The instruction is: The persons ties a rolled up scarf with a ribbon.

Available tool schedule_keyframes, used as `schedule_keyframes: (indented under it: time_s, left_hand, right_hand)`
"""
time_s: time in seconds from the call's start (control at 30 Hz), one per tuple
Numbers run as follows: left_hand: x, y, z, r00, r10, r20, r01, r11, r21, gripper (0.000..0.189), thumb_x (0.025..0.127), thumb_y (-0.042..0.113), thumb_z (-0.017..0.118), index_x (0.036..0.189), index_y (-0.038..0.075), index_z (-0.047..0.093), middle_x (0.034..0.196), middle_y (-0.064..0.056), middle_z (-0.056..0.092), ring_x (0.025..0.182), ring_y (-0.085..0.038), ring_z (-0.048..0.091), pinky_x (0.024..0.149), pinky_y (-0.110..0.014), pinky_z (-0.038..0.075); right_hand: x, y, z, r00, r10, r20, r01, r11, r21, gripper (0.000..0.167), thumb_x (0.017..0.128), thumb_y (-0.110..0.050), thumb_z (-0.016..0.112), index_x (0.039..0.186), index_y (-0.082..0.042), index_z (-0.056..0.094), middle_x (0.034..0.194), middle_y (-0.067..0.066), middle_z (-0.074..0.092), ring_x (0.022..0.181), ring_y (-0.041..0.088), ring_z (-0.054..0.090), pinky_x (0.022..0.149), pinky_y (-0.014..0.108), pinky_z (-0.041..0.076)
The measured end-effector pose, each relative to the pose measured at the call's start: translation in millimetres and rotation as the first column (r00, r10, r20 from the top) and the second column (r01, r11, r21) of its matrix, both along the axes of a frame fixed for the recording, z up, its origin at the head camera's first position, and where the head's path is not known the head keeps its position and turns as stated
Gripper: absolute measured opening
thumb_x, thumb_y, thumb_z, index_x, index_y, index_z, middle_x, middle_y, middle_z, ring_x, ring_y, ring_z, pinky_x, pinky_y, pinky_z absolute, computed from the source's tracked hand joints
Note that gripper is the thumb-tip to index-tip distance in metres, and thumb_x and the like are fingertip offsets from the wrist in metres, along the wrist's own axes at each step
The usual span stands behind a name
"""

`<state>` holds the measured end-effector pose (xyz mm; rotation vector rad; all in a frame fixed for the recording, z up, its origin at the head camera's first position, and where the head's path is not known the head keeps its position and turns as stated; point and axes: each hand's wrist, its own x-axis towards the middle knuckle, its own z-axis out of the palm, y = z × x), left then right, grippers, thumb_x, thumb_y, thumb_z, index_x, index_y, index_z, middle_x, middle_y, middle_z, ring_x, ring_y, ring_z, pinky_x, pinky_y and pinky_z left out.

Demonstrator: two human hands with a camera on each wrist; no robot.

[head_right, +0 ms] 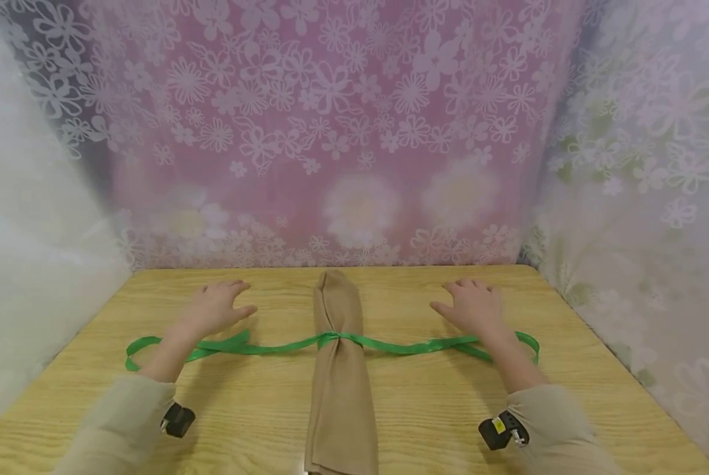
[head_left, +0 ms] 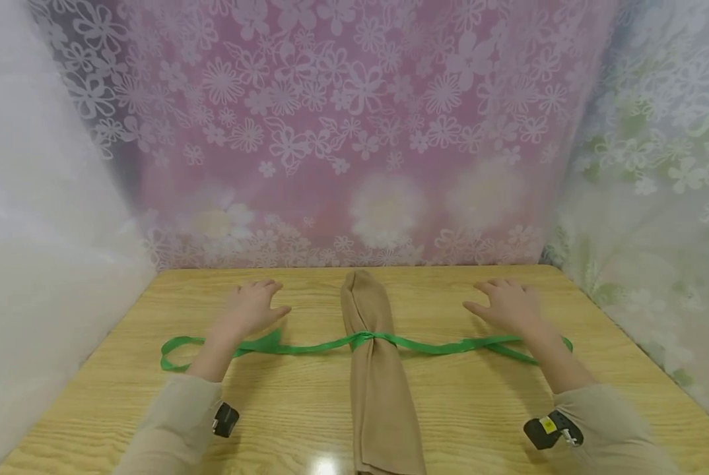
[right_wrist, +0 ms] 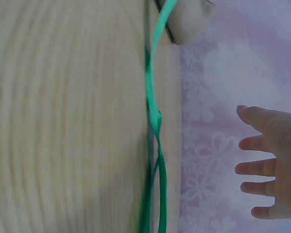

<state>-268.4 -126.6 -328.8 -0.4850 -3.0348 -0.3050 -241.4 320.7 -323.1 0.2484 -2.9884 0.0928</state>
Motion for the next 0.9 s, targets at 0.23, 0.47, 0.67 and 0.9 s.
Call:
schedule_keyframes:
  time_s: [0.23, 0.47, 0.67, 0.9]
  left_hand:
    - [7.4, 34.0, -11.8, 0.987, -0.139, 0.085, 0.142, 0.989, -0.028, 0.056, 0.085, 0.039, 0.064, 0.131, 0.008, 0.052, 0.134, -0.013, 0.049, 0.122, -0.038, 0.042, 0.099, -0.061, 0.025]
    - [17.9, 58.0, -12.3, 0.974, -0.217, 0.071, 0.221, 0.973, -0.060, 0.047, 0.083, 0.037, 0.068, 0.121, 0.010, 0.062, 0.119, -0.006, 0.061, 0.113, -0.031, 0.053, 0.099, -0.057, 0.030]
    - [23.2, 68.7, -19.4, 0.969, -0.235, 0.071, 0.240, 0.967, -0.082, 0.038, 0.083, 0.034, 0.068, 0.114, 0.012, 0.067, 0.111, -0.002, 0.066, 0.110, -0.031, 0.054, 0.098, -0.056, 0.031]
    - [24.0, 74.4, -29.6, 0.966, -0.249, 0.064, 0.256, 0.954, -0.155, 0.034, 0.079, 0.036, 0.072, 0.105, 0.014, 0.071, 0.100, 0.003, 0.069, 0.099, -0.024, 0.060, 0.091, -0.050, 0.039]
  right_hand:
    - [-0.2, -30.0, -9.2, 0.992, 0.123, -0.025, -0.123, 0.992, 0.033, 0.054, 0.087, -0.047, 0.058, 0.124, -0.007, 0.058, 0.122, 0.022, 0.055, 0.113, 0.045, 0.046, 0.088, 0.065, 0.032]
    - [0.9, -53.6, -14.4, 0.979, 0.195, 0.059, -0.198, 0.978, 0.061, 0.057, 0.084, -0.052, 0.059, 0.120, -0.008, 0.061, 0.120, 0.018, 0.057, 0.112, 0.041, 0.048, 0.087, 0.062, 0.036]
    - [4.6, -68.8, -24.0, 0.959, 0.274, 0.075, -0.280, 0.955, 0.101, 0.053, 0.078, -0.053, 0.066, 0.108, -0.010, 0.068, 0.110, 0.011, 0.063, 0.104, 0.036, 0.054, 0.084, 0.056, 0.042]
    - [9.0, -80.5, -32.1, 0.942, 0.323, 0.092, -0.335, 0.926, 0.172, 0.034, 0.071, -0.051, 0.073, 0.082, -0.018, 0.069, 0.079, -0.006, 0.058, 0.074, 0.018, 0.051, 0.067, 0.037, 0.043]
